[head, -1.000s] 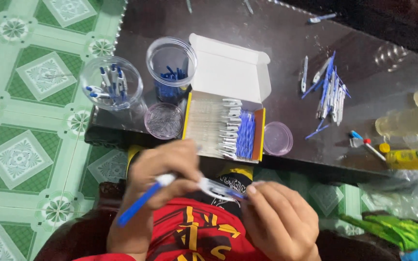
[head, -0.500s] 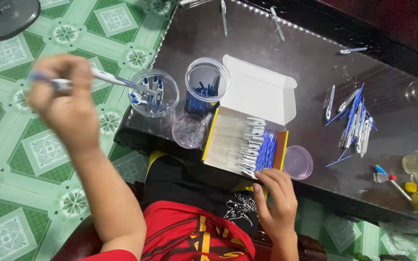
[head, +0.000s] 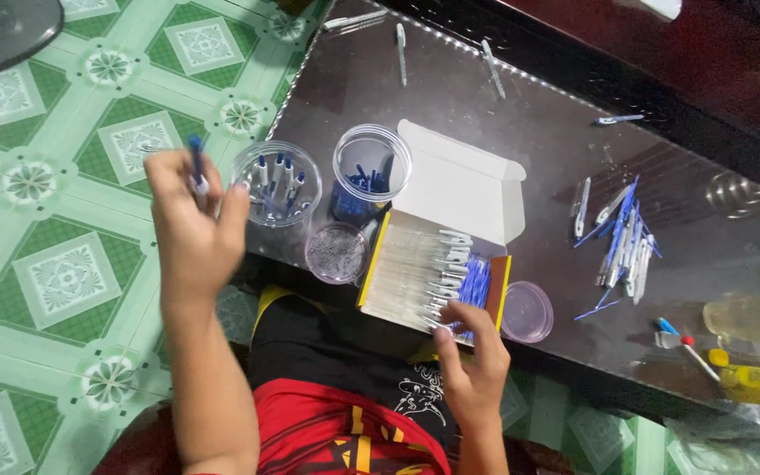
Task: Assembling ballpoint pens by inserting ink refills into barrels and attaching caps.
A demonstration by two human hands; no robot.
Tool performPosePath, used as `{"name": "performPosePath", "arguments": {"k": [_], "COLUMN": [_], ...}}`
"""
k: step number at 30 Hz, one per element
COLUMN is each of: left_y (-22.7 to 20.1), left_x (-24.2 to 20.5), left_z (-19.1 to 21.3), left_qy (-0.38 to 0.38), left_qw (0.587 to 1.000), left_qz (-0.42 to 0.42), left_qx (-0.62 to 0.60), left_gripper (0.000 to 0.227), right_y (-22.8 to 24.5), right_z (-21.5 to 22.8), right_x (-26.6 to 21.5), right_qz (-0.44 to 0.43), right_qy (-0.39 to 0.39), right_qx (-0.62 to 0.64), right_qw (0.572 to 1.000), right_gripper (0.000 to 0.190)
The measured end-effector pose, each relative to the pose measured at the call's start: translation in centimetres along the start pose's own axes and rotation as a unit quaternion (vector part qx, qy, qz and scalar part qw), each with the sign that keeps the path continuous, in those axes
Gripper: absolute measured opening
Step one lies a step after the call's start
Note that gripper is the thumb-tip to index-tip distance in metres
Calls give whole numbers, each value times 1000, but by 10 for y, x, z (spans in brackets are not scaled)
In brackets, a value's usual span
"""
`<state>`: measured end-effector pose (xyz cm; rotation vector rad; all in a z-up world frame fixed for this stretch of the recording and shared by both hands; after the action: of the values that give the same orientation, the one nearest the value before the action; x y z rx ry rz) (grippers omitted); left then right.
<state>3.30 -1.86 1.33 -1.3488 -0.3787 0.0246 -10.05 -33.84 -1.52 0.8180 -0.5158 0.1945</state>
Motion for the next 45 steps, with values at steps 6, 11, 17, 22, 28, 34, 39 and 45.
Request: {"name": "performPosePath", "arguments": {"k": [6,11,17,22,28,34,39,45], "left_y": [-57,-92,-66,-50,-57,-69,-100,-123], "left_x": [-101,-112,-115,-120,-126,-137,-140,-129], "left_z": [-77,-89,-102,-112,-115,-115,-102,-85], "left_qy": [388,433,390,436,420,398,311,393], "left_qw": [909,869,875,872,873,865,861,867], "left_qz": [-129,-239,-234,-131,-202,-277,-372,-307], "left_qx": [77,23,167,183,142,129,155,-12], "left_gripper": [25,23,34,35,18,28,16,24], "right_y": [49,56,29,17,23,29,52,55], "right_z": [12,27,30,17,23,27,36,57], "right_x": [27,38,32,28,25,17,15,3], "right_qz": [121,152,73,116,136,111,91,2], "right_qy": [22,43,59,125,95,87,82,34], "right_qx": [284,158,112,67,40,63,56,21], "right_qw": [951,975,989,983,985,988,991,999], "right_gripper": [59,21,39,43,49,49,48,52]}}
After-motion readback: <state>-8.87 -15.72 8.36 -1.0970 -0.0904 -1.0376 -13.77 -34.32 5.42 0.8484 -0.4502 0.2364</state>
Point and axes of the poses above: each hand's wrist, its own x-axis towards the middle knuckle, its own z-axis out of the back of the hand, y = z × x, the point moved 6 cm from there along x, towards the middle knuckle, and after that the axes turned 7 degrees about z, right-handed, at the moved point
